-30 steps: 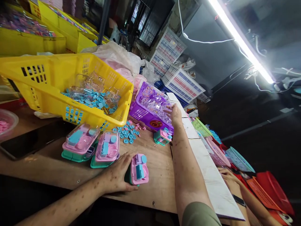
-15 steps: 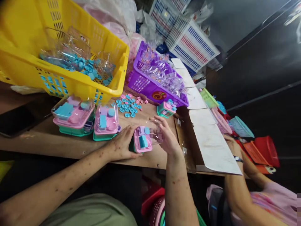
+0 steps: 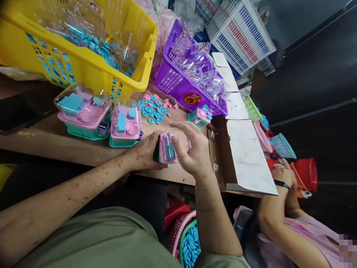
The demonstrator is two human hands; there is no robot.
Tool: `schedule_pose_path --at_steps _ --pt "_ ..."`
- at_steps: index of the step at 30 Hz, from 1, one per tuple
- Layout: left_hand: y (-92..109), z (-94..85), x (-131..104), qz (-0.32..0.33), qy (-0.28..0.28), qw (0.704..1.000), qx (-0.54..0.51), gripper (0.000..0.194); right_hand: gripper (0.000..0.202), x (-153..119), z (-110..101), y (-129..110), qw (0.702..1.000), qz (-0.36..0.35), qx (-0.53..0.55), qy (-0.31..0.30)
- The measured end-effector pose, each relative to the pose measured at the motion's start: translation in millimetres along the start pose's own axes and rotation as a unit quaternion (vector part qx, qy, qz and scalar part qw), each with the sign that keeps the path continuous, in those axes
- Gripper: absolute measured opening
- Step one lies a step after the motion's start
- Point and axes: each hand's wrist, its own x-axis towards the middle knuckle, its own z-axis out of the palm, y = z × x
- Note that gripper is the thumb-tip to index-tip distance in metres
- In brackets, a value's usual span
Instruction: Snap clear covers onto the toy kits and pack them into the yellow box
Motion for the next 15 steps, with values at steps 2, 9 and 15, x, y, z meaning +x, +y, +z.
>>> schedule_pose_path --at_steps 2,9,15 --pt "-0.7 0.5 0.3 -0.008 -0.002 1.000 0.000 0.117 0.032 -0.7 2.4 -10.1 0.998 -0.017 -0.050 -0.040" --pt "-3.8 3.5 0.9 0.010 0.012 1.000 -0.009 0.115 0.034 -1.5 8.3 -9.7 0.992 -0.032 -0.112 -0.041" --pt "-5.7 4.2 0.8 0.041 0.024 0.999 -0.017 0.113 0.035 9.2 13.7 -13.3 0.987 -0.043 -0.142 -0.053"
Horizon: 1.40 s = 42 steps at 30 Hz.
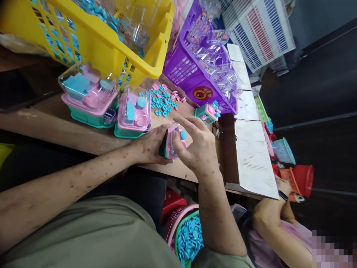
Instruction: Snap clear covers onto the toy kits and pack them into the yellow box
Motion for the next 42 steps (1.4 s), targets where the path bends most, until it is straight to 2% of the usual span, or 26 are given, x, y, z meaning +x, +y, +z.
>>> schedule_pose_path --at_steps 7,14,20,25,34,36,38,42 --pt "3.1 0.0 1.7 0.007 -0.007 1.000 0.008 0.105 0.034 4.7 -1.3 -3.2 0.999 -0.017 -0.010 -0.050" --pt "16.9 -4.8 0.8 -0.065 -0.024 0.997 0.036 0.107 0.031 -0.6 -3.9 -5.0 0.998 0.032 0.010 -0.060" --pt "12.7 -1.6 0.8 -0.062 -0.019 0.997 0.032 0.105 0.031 -3.7 -5.2 -7.7 0.997 0.064 -0.006 -0.052" --pt "8.5 4.1 2.3 -0.079 -0.013 0.996 0.032 0.112 0.033 -1.6 -5.4 -3.9 0.996 0.051 -0.005 -0.067" --pt "15.8 -6.1 1.8 -0.074 -0.029 0.997 0.004 0.109 0.031 7.2 -1.8 7.7 0.992 0.066 0.030 -0.100" --pt "13.8 -5.2 3.0 -0.070 -0.025 0.997 0.006 0.109 0.034 -2.1 4.4 14.3 0.987 0.088 0.082 -0.103" --pt "8.9 -3.0 4.0 -0.062 -0.019 0.998 0.014 0.110 0.041 -17.3 13.6 23.4 0.973 0.147 0.159 -0.081" --pt "0.8 0.0 2.2 -0.039 -0.037 0.997 0.050 0.118 0.056 -47.3 26.8 44.4 0.908 0.295 0.295 -0.038"
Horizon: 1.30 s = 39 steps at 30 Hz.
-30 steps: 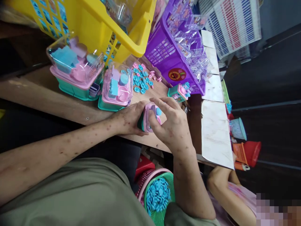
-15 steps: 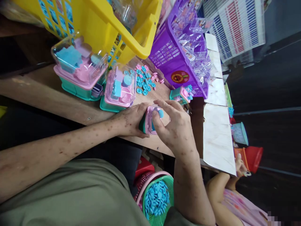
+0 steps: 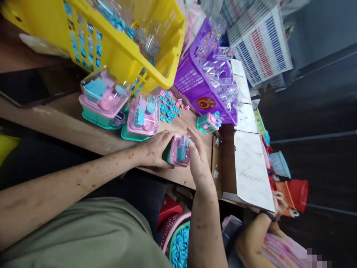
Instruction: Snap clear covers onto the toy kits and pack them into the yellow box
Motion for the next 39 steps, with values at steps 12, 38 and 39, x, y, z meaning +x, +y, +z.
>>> schedule_pose_path --at_steps 12,38,39 --pt "87.4 -49.0 -37.8 0.204 0.054 0.933 0.291 0.047 0.060 47.7 47.9 -2.8 0.996 -0.050 0.011 0.077" --pt "51.6 69.5 -14.9 0.058 0.036 0.982 0.176 0.127 0.017 -5.0 -100.5 20.8 0.949 -0.298 -0.087 0.053" --pt "48.9 71.1 -14.8 0.061 0.033 0.981 0.181 0.120 0.017 24.9 -107.5 11.3 0.946 -0.298 -0.099 0.081"
